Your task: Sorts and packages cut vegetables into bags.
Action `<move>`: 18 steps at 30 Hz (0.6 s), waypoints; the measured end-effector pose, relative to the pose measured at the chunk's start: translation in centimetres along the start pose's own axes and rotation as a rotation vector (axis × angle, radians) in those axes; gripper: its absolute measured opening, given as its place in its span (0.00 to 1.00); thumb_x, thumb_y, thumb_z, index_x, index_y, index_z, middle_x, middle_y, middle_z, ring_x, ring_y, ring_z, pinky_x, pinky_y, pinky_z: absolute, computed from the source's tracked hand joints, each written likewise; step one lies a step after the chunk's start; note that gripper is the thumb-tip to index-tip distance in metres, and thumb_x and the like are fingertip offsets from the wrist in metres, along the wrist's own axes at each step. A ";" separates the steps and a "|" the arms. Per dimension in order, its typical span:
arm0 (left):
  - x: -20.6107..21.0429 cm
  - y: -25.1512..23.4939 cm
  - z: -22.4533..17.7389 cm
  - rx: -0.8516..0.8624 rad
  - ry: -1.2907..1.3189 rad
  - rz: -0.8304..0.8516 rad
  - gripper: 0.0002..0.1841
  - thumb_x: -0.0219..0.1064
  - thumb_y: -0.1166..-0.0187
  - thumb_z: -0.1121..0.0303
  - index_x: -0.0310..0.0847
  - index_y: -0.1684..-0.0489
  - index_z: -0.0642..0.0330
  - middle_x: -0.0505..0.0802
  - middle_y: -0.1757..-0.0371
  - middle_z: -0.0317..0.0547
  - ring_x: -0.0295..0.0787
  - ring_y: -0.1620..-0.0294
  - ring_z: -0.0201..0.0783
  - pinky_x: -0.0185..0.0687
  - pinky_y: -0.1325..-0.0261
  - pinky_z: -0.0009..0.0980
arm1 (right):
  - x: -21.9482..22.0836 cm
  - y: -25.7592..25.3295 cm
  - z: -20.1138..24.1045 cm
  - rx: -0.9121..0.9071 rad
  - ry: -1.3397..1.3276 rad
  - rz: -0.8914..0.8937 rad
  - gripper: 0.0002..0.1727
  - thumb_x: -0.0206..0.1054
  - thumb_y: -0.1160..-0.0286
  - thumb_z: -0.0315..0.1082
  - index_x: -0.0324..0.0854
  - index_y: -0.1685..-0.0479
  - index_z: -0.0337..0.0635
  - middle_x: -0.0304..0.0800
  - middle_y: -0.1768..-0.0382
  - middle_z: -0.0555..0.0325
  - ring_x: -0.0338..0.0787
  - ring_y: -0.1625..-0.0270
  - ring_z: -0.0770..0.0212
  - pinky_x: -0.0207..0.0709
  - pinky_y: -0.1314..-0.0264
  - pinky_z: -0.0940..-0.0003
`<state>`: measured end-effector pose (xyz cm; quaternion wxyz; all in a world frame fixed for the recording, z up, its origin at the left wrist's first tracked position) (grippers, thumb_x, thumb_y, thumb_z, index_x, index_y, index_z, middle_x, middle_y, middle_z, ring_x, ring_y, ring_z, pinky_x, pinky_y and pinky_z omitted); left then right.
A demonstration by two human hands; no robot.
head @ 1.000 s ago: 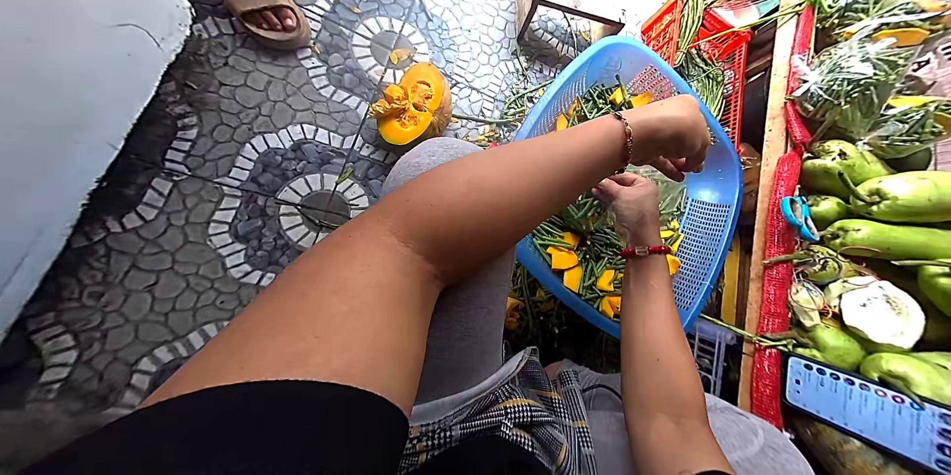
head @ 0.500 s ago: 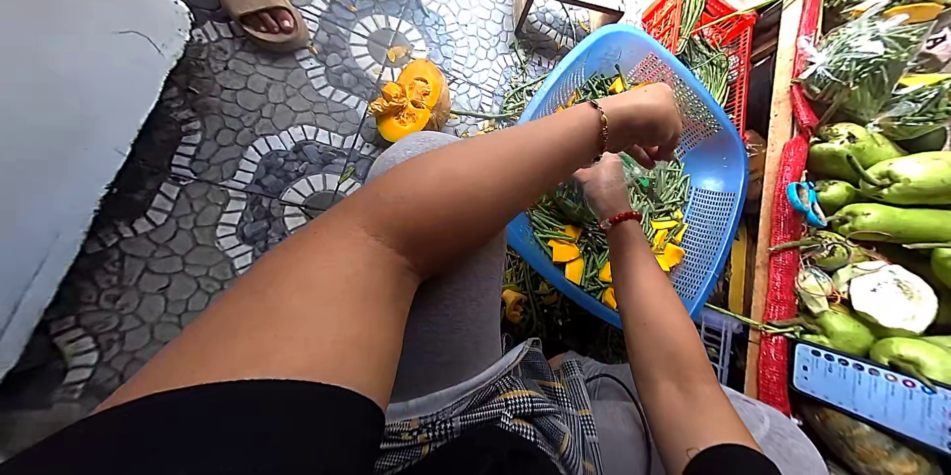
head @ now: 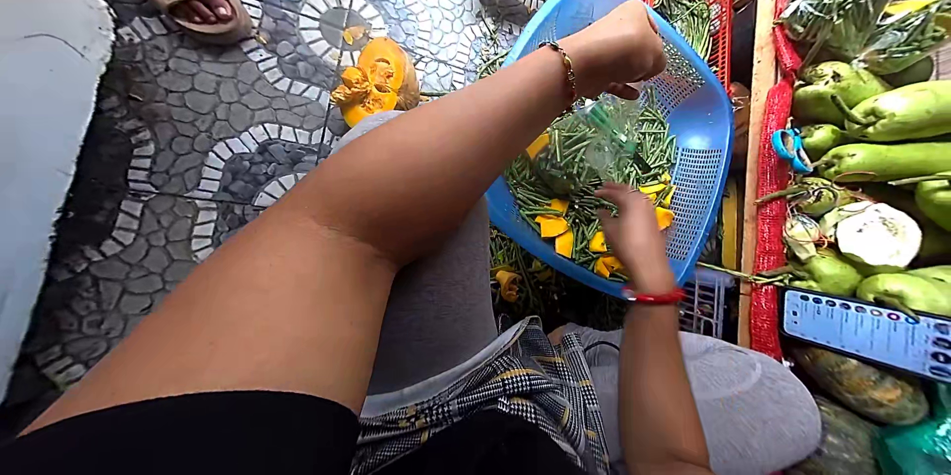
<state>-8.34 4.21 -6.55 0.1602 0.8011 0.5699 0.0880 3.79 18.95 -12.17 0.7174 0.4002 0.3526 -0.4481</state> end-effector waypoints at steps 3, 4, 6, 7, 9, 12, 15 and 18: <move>0.4 -0.2 -0.2 0.016 0.014 -0.002 0.32 0.62 0.23 0.81 0.62 0.15 0.64 0.86 0.40 0.57 0.89 0.45 0.39 0.87 0.44 0.34 | 8.0 0.0 -0.6 0.000 0.204 0.264 0.18 0.68 0.29 0.19 0.89 0.40 0.36 0.84 0.34 0.33 0.84 0.31 0.33 0.76 0.27 0.37; 0.2 -0.3 -0.2 0.014 0.027 -0.007 0.31 0.62 0.22 0.81 0.62 0.15 0.65 0.85 0.39 0.57 0.88 0.45 0.39 0.87 0.44 0.34 | 9.5 -0.1 -0.7 -0.004 0.226 0.318 0.19 0.67 0.27 0.20 0.89 0.38 0.38 0.83 0.33 0.34 0.83 0.29 0.35 0.75 0.26 0.39; 0.0 -0.3 0.0 0.011 0.058 -0.017 0.31 0.62 0.22 0.81 0.63 0.16 0.65 0.85 0.39 0.56 0.88 0.45 0.39 0.88 0.43 0.34 | 10.9 -0.4 -1.0 -0.030 0.247 0.372 0.21 0.68 0.25 0.23 0.88 0.33 0.42 0.84 0.32 0.37 0.81 0.27 0.36 0.73 0.24 0.40; -0.1 -0.4 0.2 0.008 0.076 -0.020 0.31 0.62 0.22 0.81 0.63 0.16 0.65 0.85 0.40 0.56 0.88 0.46 0.39 0.87 0.44 0.33 | 11.1 -0.7 -1.2 -0.048 0.261 0.383 0.21 0.70 0.26 0.25 0.88 0.33 0.43 0.85 0.32 0.38 0.81 0.27 0.37 0.72 0.24 0.39; -0.2 -0.7 0.3 0.004 0.109 -0.019 0.31 0.62 0.22 0.81 0.63 0.16 0.65 0.84 0.38 0.56 0.88 0.45 0.39 0.87 0.44 0.33 | 11.1 -1.4 -1.7 -0.074 0.296 0.435 0.18 0.72 0.25 0.29 0.89 0.35 0.41 0.86 0.33 0.39 0.81 0.26 0.37 0.71 0.24 0.39; -0.4 -0.7 0.3 -0.008 0.106 -0.022 0.31 0.63 0.22 0.81 0.64 0.16 0.64 0.84 0.36 0.56 0.88 0.43 0.39 0.87 0.43 0.33 | 11.3 -1.6 -1.5 -0.137 0.401 0.505 0.17 0.68 0.20 0.33 0.87 0.36 0.38 0.88 0.34 0.40 0.81 0.26 0.40 0.70 0.25 0.40; -0.2 -0.5 0.3 -0.021 0.097 -0.013 0.32 0.63 0.22 0.80 0.62 0.14 0.62 0.84 0.36 0.57 0.87 0.43 0.40 0.87 0.43 0.34 | 11.1 -1.4 -1.4 -0.245 0.442 0.407 0.18 0.63 0.19 0.31 0.84 0.34 0.36 0.93 0.46 0.39 0.89 0.35 0.40 0.74 0.30 0.42; 0.0 -0.1 0.3 -0.012 0.078 -0.008 0.32 0.63 0.22 0.81 0.62 0.15 0.63 0.84 0.37 0.58 0.87 0.41 0.42 0.88 0.42 0.37 | 7.2 -1.5 -1.1 -0.196 0.195 0.239 0.20 0.62 0.20 0.29 0.84 0.32 0.37 0.94 0.53 0.39 0.91 0.44 0.39 0.78 0.34 0.40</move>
Point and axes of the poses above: each hand's wrist, its own y-axis away from the middle knuckle, its own x-axis out of the palm, z = x × y, the point moved 7 cm from there along -y, towards the middle knuckle
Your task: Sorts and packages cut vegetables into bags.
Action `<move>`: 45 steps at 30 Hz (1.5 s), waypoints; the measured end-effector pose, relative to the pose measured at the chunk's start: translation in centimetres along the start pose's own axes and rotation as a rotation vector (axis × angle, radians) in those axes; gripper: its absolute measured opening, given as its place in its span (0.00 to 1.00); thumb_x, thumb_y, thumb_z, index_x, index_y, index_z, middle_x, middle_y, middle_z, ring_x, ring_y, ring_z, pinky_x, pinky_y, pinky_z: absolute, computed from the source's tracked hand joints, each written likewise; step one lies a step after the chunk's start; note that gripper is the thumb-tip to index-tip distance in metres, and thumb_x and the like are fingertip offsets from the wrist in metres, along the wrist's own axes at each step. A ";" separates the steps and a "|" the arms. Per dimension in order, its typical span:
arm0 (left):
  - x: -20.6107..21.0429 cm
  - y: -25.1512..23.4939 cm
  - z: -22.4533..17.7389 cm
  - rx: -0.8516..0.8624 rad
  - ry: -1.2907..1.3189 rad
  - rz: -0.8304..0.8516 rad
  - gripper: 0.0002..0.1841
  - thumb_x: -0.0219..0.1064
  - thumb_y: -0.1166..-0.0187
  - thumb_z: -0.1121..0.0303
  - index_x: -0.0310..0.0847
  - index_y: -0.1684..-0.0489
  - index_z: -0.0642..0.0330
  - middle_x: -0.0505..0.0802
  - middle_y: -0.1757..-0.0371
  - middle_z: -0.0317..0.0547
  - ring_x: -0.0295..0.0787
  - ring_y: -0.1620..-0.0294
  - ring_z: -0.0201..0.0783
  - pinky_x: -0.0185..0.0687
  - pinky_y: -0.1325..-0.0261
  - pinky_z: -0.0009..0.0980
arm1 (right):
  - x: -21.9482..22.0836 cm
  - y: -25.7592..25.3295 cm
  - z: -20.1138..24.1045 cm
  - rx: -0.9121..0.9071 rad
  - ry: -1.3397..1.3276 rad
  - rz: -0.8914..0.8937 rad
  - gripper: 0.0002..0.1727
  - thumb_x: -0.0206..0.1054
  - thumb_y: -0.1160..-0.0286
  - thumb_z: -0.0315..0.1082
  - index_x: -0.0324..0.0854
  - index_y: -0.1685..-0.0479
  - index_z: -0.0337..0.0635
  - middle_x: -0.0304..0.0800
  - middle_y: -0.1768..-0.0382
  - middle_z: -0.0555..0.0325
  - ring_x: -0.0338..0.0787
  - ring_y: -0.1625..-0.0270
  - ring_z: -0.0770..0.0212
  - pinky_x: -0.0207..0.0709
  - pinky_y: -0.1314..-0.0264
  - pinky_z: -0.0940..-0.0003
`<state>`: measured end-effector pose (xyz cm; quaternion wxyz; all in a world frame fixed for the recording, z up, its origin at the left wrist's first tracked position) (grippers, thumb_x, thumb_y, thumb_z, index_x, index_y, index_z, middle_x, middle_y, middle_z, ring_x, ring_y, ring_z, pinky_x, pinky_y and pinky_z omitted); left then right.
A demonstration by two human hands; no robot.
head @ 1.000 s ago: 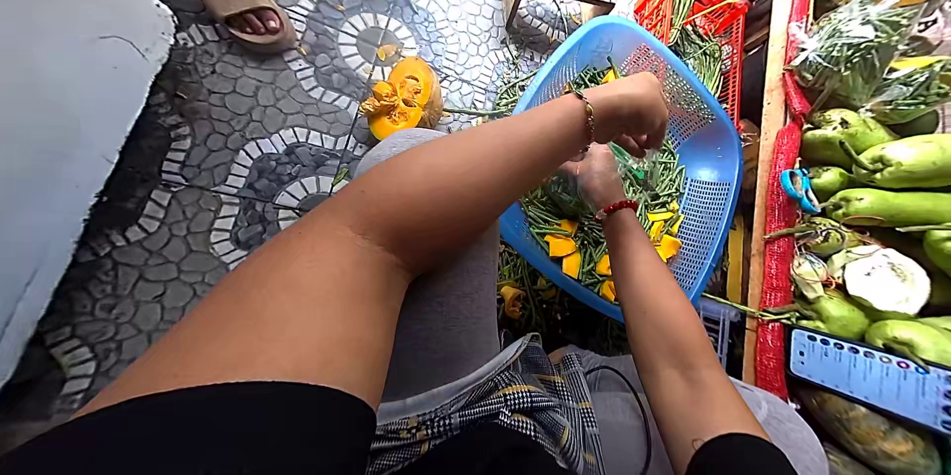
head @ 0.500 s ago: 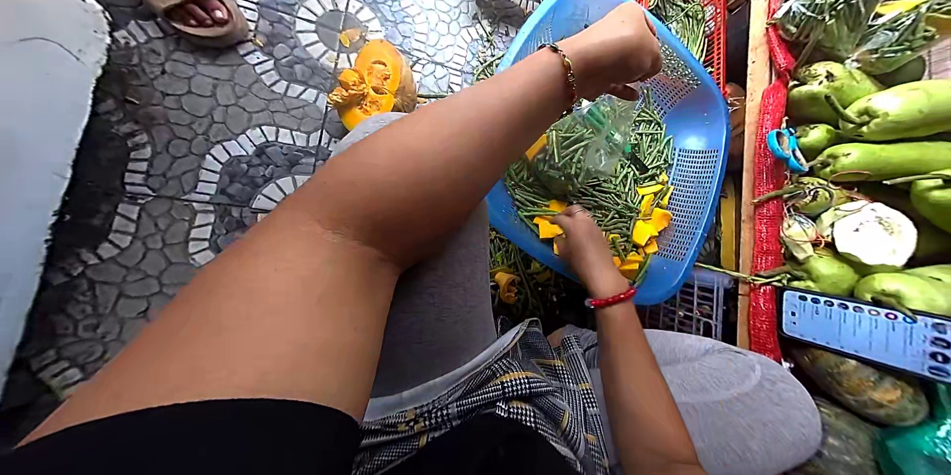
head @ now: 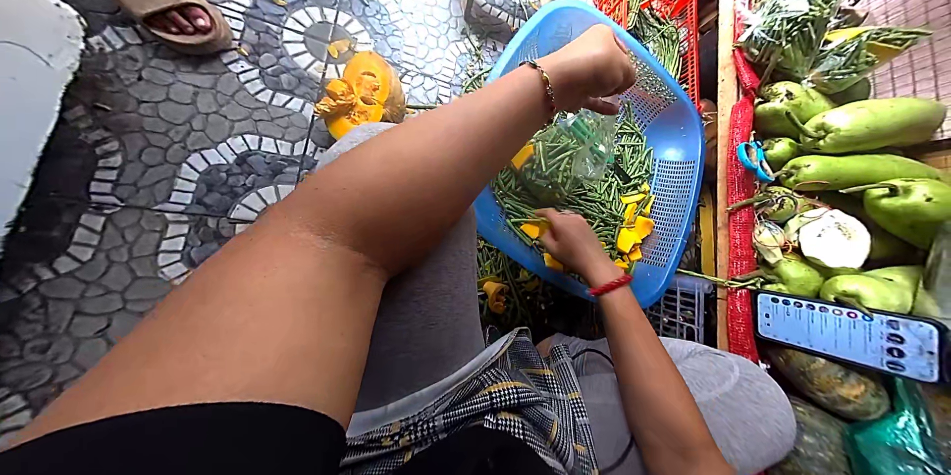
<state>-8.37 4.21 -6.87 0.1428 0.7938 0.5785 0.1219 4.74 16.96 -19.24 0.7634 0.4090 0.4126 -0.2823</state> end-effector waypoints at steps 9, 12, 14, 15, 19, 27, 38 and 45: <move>0.4 0.1 0.2 -0.013 0.016 0.032 0.30 0.63 0.21 0.80 0.64 0.16 0.63 0.83 0.33 0.59 0.87 0.38 0.43 0.87 0.39 0.38 | -7.3 1.1 -2.4 0.245 -0.607 -0.207 0.22 0.56 0.18 0.28 0.76 0.25 0.42 0.90 0.61 0.46 0.80 0.73 0.59 0.74 0.71 0.60; -0.5 0.1 -0.7 0.059 -0.194 -0.029 0.31 0.66 0.25 0.82 0.67 0.19 0.65 0.88 0.43 0.59 0.89 0.49 0.43 0.88 0.46 0.38 | -10.6 1.7 -2.5 0.255 -0.325 -0.358 0.17 0.60 0.18 0.30 0.83 0.34 0.37 0.92 0.56 0.43 0.90 0.61 0.49 0.82 0.57 0.45; -0.6 0.5 -0.9 0.081 -0.426 -0.011 0.31 0.68 0.26 0.81 0.68 0.20 0.68 0.89 0.47 0.58 0.89 0.53 0.45 0.87 0.50 0.41 | -13.6 3.5 -1.3 0.207 -0.147 -0.556 0.18 0.61 0.19 0.30 0.87 0.36 0.34 0.93 0.52 0.39 0.92 0.54 0.45 0.82 0.50 0.42; -0.4 0.7 -1.0 0.080 -0.533 0.016 0.29 0.69 0.27 0.80 0.70 0.22 0.70 0.89 0.45 0.60 0.90 0.52 0.48 0.88 0.49 0.44 | -14.6 4.3 -0.7 0.175 -0.076 -0.632 0.17 0.61 0.20 0.29 0.88 0.38 0.34 0.93 0.51 0.38 0.93 0.52 0.44 0.83 0.48 0.44; 0.7 2.0 0.5 -0.042 -0.779 0.109 0.19 0.72 0.18 0.58 0.82 0.53 0.70 0.85 0.60 0.55 0.83 0.63 0.46 0.81 0.59 0.47 | -15.6 5.6 -0.1 0.116 0.021 -0.741 0.15 0.61 0.21 0.28 0.91 0.45 0.34 0.93 0.58 0.41 0.91 0.59 0.49 0.81 0.55 0.51; 1.4 1.2 2.9 -0.189 -0.513 0.093 0.08 0.68 0.20 0.73 0.83 0.56 0.72 0.90 0.62 0.53 0.89 0.66 0.41 0.87 0.58 0.38 | -15.0 5.9 0.0 0.098 -0.051 -0.736 0.14 0.62 0.22 0.27 0.91 0.46 0.33 0.93 0.58 0.40 0.91 0.58 0.50 0.83 0.53 0.54; 1.0 0.6 1.5 -0.110 -0.278 0.030 0.13 0.65 0.18 0.77 0.76 0.39 0.73 0.90 0.52 0.55 0.93 0.58 0.39 0.90 0.52 0.35 | -20.7 6.0 0.6 -0.165 -0.509 -0.723 0.24 0.62 0.22 0.22 0.75 0.25 0.38 0.87 0.43 0.55 0.90 0.52 0.72 0.86 0.48 0.76; 1.3 1.2 1.4 -0.103 -0.300 0.083 0.10 0.64 0.17 0.75 0.78 0.45 0.73 0.90 0.53 0.55 0.92 0.58 0.40 0.89 0.51 0.36 | -14.0 -5.8 -2.2 0.057 -0.491 -0.365 0.13 0.75 0.30 0.27 0.86 0.48 0.35 0.92 0.58 0.50 0.91 0.62 0.63 0.88 0.55 0.63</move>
Point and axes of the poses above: each hand's wrist, its own y-axis away from the middle knuckle, its own x-axis out of the palm, z = x × y, the point moved 7 cm from there along -y, towards the middle knuckle
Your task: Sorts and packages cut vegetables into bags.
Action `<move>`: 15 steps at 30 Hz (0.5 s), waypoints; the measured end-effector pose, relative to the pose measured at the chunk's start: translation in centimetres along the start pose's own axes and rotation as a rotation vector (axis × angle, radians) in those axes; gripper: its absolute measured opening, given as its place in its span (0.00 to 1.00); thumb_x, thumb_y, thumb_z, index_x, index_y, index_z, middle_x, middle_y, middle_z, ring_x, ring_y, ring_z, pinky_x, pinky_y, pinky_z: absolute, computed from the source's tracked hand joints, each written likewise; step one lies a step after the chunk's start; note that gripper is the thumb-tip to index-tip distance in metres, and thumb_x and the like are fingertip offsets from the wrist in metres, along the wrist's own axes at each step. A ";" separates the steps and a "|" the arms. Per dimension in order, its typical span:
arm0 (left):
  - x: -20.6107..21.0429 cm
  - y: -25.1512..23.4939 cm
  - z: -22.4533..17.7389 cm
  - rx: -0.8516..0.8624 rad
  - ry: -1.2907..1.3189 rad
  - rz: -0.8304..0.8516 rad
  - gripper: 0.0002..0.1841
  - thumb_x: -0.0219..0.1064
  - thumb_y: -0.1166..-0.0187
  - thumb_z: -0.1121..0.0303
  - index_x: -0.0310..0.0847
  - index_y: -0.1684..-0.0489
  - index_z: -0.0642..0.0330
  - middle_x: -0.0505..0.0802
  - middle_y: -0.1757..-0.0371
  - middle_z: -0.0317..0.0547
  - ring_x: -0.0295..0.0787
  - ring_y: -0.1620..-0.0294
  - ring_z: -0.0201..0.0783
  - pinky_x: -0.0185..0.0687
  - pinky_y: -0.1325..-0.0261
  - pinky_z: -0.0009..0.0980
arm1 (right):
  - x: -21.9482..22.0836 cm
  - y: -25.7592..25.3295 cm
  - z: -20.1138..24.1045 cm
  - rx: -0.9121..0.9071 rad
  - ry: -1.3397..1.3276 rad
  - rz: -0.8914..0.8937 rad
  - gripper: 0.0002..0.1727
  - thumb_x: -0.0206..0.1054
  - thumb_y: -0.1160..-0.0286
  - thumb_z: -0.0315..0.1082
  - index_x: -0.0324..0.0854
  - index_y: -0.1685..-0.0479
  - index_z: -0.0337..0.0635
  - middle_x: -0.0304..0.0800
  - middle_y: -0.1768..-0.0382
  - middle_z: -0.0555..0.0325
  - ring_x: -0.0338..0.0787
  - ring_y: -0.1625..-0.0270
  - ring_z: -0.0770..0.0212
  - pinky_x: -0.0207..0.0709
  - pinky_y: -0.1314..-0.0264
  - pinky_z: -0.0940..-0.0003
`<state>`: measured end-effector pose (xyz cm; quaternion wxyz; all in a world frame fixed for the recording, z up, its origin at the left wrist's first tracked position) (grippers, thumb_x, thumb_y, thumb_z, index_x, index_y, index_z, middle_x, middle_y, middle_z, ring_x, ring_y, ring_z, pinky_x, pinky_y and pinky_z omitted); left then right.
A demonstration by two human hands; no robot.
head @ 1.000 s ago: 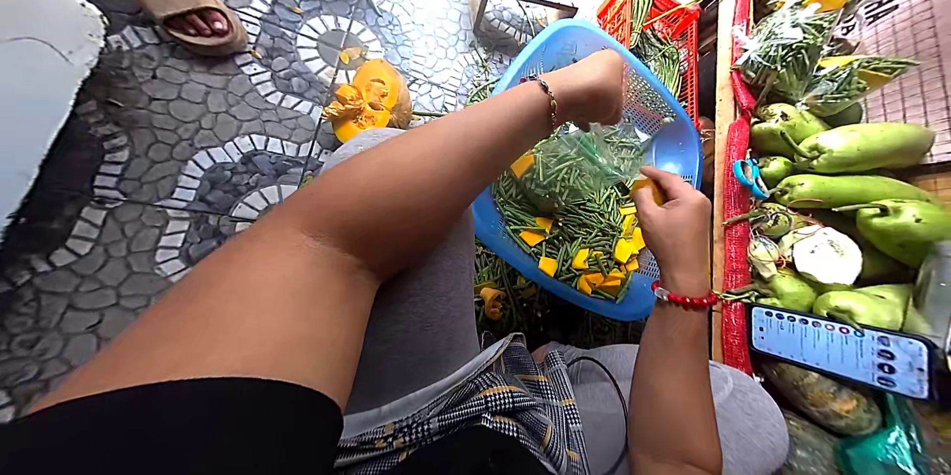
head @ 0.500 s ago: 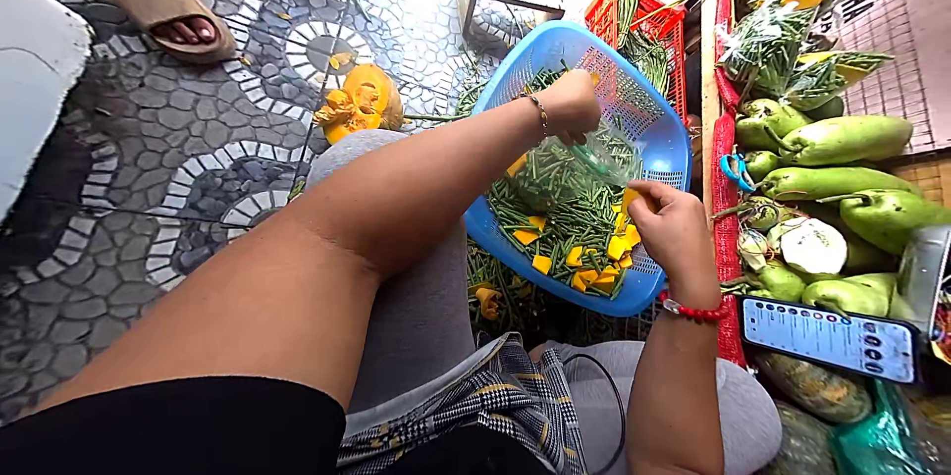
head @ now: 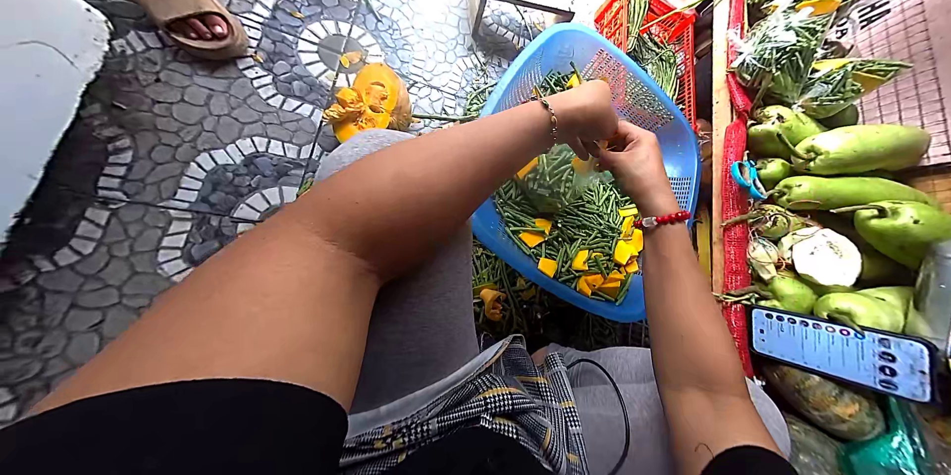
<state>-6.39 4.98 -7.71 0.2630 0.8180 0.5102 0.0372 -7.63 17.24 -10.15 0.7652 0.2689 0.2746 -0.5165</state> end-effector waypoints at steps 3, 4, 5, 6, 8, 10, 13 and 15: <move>0.3 0.4 0.0 -0.027 -0.078 0.070 0.06 0.67 0.20 0.74 0.82 0.53 0.68 0.91 0.57 0.51 0.90 0.60 0.39 0.86 0.55 0.36 | -0.7 -0.2 -1.6 0.115 -0.214 -0.239 0.14 0.73 0.31 0.22 0.81 0.47 0.29 0.89 0.56 0.47 0.91 0.62 0.63 0.88 0.57 0.65; 0.4 0.6 0.0 -0.032 -0.107 0.082 0.06 0.66 0.20 0.73 0.81 0.54 0.66 0.90 0.58 0.50 0.89 0.61 0.38 0.85 0.56 0.36 | -1.0 -0.1 -2.2 0.191 -0.318 -0.314 0.16 0.70 0.29 0.20 0.76 0.43 0.29 0.85 0.55 0.47 0.91 0.63 0.63 0.91 0.59 0.66; 0.5 0.6 -0.1 -0.028 -0.112 0.078 0.05 0.66 0.19 0.73 0.80 0.54 0.66 0.89 0.58 0.49 0.89 0.61 0.38 0.85 0.56 0.36 | -1.1 0.1 -2.6 0.276 -0.376 -0.324 0.19 0.68 0.26 0.20 0.71 0.37 0.30 0.81 0.53 0.47 0.91 0.62 0.62 0.91 0.59 0.66; 0.5 0.4 -0.1 -0.020 -0.095 0.065 0.07 0.66 0.18 0.73 0.80 0.51 0.68 0.89 0.57 0.51 0.89 0.59 0.39 0.86 0.55 0.37 | -0.8 0.3 -2.7 0.335 -0.370 -0.277 0.22 0.67 0.24 0.19 0.69 0.33 0.30 0.81 0.52 0.45 0.90 0.62 0.60 0.90 0.59 0.65; 0.2 -0.1 0.0 -0.004 -0.026 0.026 0.10 0.63 0.17 0.74 0.78 0.45 0.72 0.89 0.52 0.55 0.90 0.55 0.41 0.87 0.51 0.39 | 0.6 0.9 -2.8 0.367 -0.211 -0.036 0.22 0.66 0.26 0.20 0.72 0.32 0.27 0.87 0.54 0.43 0.88 0.62 0.60 0.85 0.57 0.62; -0.1 -0.4 0.1 -0.007 0.012 -0.013 0.09 0.61 0.16 0.75 0.77 0.46 0.71 0.87 0.55 0.53 0.89 0.58 0.39 0.88 0.53 0.36 | 2.1 1.3 -3.0 0.361 -0.057 0.225 0.16 0.70 0.26 0.23 0.80 0.41 0.29 0.90 0.55 0.45 0.90 0.60 0.59 0.86 0.52 0.59; 0.2 -0.6 0.1 -0.022 0.046 -0.003 0.07 0.61 0.17 0.76 0.77 0.49 0.70 0.86 0.59 0.50 0.89 0.62 0.37 0.88 0.56 0.33 | 3.1 1.6 -2.9 0.306 -0.015 0.380 0.11 0.74 0.27 0.24 0.87 0.47 0.33 0.92 0.59 0.50 0.89 0.61 0.63 0.85 0.52 0.63; 0.5 -0.6 0.1 -0.029 0.044 0.020 0.06 0.61 0.17 0.75 0.77 0.50 0.69 0.87 0.59 0.49 0.89 0.62 0.36 0.88 0.56 0.33 | 3.6 1.3 -3.0 0.278 -0.020 0.413 0.11 0.73 0.28 0.23 0.89 0.48 0.34 0.94 0.58 0.50 0.91 0.59 0.63 0.86 0.49 0.62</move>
Point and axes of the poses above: each hand's wrist, its own y-axis away from the middle knuckle, its own x-axis out of the palm, z = x × y, the point moved 7 cm from there along -y, towards the middle knuckle
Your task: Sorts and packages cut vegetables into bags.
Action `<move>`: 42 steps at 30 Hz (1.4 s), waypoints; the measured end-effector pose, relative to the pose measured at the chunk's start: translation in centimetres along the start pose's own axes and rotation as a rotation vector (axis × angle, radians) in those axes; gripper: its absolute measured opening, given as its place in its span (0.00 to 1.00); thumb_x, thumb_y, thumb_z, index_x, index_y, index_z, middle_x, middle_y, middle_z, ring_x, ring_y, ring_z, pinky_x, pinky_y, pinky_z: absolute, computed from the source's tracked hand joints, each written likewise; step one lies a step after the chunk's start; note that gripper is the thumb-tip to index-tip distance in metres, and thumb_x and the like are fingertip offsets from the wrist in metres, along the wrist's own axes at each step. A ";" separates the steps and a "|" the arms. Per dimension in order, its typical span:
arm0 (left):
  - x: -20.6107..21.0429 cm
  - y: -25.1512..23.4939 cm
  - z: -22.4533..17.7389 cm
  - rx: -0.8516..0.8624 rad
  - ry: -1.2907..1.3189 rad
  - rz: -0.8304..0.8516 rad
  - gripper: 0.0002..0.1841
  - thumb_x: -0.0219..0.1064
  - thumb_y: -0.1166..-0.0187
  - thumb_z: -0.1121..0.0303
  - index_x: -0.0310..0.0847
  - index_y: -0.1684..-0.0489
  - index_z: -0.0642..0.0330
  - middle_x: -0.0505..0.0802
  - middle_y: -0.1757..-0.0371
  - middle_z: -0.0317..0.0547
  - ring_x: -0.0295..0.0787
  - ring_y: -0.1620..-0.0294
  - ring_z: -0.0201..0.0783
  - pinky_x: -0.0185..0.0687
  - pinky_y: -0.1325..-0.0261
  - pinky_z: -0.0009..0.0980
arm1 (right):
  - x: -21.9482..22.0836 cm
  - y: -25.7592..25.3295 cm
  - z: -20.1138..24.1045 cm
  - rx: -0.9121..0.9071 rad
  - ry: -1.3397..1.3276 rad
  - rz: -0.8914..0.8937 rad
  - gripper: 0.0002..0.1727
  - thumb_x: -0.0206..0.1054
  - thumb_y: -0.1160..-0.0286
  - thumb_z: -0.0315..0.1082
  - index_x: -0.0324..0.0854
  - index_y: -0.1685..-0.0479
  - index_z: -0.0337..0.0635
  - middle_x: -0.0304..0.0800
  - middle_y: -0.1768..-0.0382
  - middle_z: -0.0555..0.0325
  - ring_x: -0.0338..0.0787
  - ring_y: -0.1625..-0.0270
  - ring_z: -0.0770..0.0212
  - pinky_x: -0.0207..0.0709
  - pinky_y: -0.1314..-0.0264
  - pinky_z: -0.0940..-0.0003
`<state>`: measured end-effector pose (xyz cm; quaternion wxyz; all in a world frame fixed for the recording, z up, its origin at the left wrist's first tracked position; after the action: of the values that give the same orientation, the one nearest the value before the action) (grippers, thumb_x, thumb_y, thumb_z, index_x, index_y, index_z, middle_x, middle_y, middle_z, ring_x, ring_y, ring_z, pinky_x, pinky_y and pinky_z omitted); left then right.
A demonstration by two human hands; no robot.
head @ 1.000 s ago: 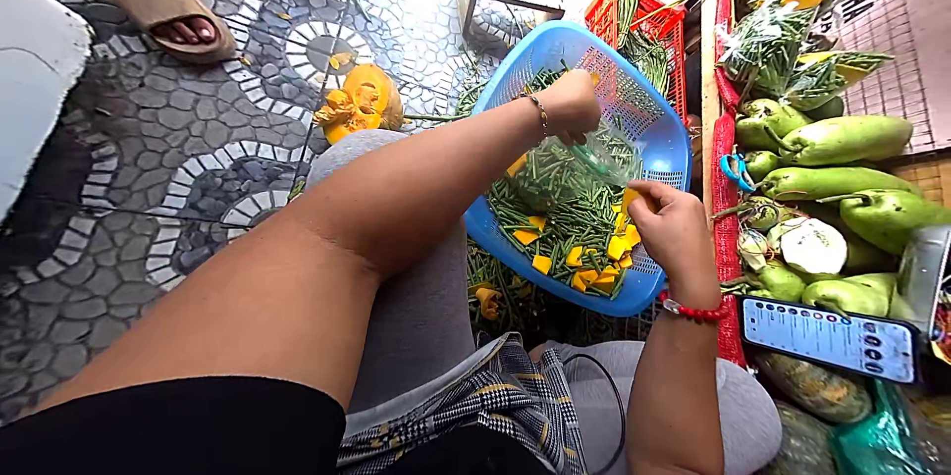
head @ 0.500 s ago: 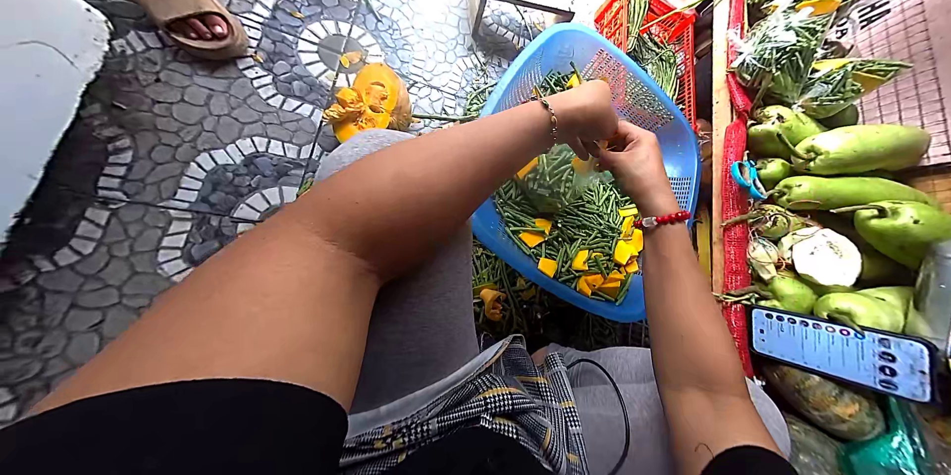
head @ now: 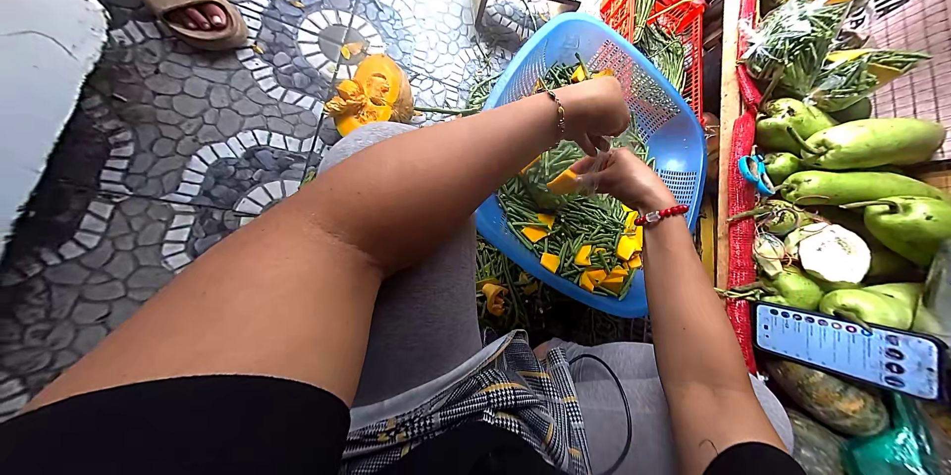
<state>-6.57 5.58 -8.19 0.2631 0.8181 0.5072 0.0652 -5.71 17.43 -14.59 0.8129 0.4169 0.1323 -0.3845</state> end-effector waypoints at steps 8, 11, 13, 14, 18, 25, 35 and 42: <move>0.2 0.2 -0.1 0.006 -0.038 0.007 0.06 0.62 0.18 0.75 0.79 0.52 0.68 0.88 0.63 0.47 0.88 0.66 0.35 0.87 0.58 0.32 | 0.7 -1.4 1.0 -0.008 -0.191 -0.065 0.16 0.70 0.26 0.21 0.79 0.40 0.32 0.91 0.53 0.50 0.92 0.61 0.65 0.88 0.55 0.67; 0.1 -0.1 0.0 -0.002 -0.046 0.000 0.05 0.62 0.18 0.76 0.78 0.52 0.68 0.87 0.61 0.48 0.88 0.64 0.35 0.87 0.57 0.32 | 1.9 -2.0 1.0 -0.096 -0.083 0.053 0.23 0.73 0.33 0.17 0.77 0.37 0.28 0.90 0.56 0.47 0.91 0.61 0.62 0.87 0.55 0.65; 0.2 0.0 -0.1 -0.010 -0.045 -0.001 0.05 0.61 0.17 0.76 0.78 0.52 0.68 0.88 0.59 0.49 0.89 0.61 0.35 0.87 0.54 0.31 | 2.7 -2.1 1.0 -0.084 0.061 0.122 0.24 0.75 0.34 0.18 0.78 0.36 0.28 0.91 0.53 0.45 0.91 0.55 0.62 0.85 0.47 0.65; 0.1 0.0 -0.1 -0.011 -0.047 -0.003 0.05 0.60 0.17 0.76 0.78 0.52 0.69 0.88 0.58 0.49 0.90 0.60 0.35 0.87 0.53 0.31 | 3.0 -2.5 0.6 -0.054 0.119 0.142 0.19 0.76 0.33 0.19 0.83 0.42 0.29 0.92 0.52 0.44 0.91 0.53 0.60 0.84 0.44 0.63; 0.1 0.1 -0.2 -0.004 -0.079 0.002 0.06 0.61 0.17 0.76 0.78 0.50 0.69 0.88 0.59 0.49 0.90 0.60 0.36 0.87 0.53 0.31 | 3.4 -3.4 -0.6 -0.021 0.193 0.109 0.11 0.79 0.32 0.26 0.90 0.52 0.34 0.94 0.54 0.45 0.91 0.50 0.55 0.82 0.39 0.53; 0.5 0.2 0.2 -0.033 -0.145 0.024 0.06 0.63 0.18 0.76 0.79 0.50 0.68 0.89 0.59 0.49 0.90 0.61 0.36 0.87 0.54 0.33 | 4.3 -3.5 -1.4 -0.021 0.318 -0.020 0.15 0.83 0.36 0.32 0.88 0.56 0.33 0.91 0.58 0.42 0.89 0.52 0.47 0.80 0.42 0.43; 0.8 -0.8 0.4 0.122 -0.501 0.006 0.05 0.64 0.19 0.76 0.83 0.61 0.69 0.87 0.65 0.50 0.86 0.67 0.41 0.85 0.60 0.40 | 3.1 -0.5 0.4 -0.160 0.345 -0.184 0.14 0.68 0.18 0.35 0.89 0.51 0.30 0.92 0.51 0.37 0.91 0.45 0.41 0.80 0.36 0.39; -0.7 -1.2 -0.9 0.309 -0.683 -0.175 0.10 0.63 0.16 0.71 0.88 0.54 0.69 0.91 0.50 0.62 0.88 0.42 0.60 0.79 0.39 0.61 | 2.1 9.3 -0.6 -0.253 -0.046 -0.349 0.10 0.68 0.17 0.33 0.86 0.47 0.37 0.91 0.60 0.51 0.89 0.68 0.61 0.86 0.64 0.63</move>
<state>-8.18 5.77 -7.93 0.2950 0.7763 0.4622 -0.3108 2.65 20.11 -10.72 0.7827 0.2733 0.2312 -0.5092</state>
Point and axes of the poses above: each hand's wrist, its own y-axis away from the middle knuckle, its own x-axis out of the palm, z = x × y, the point moved 7 cm from there along -y, towards the middle knuckle
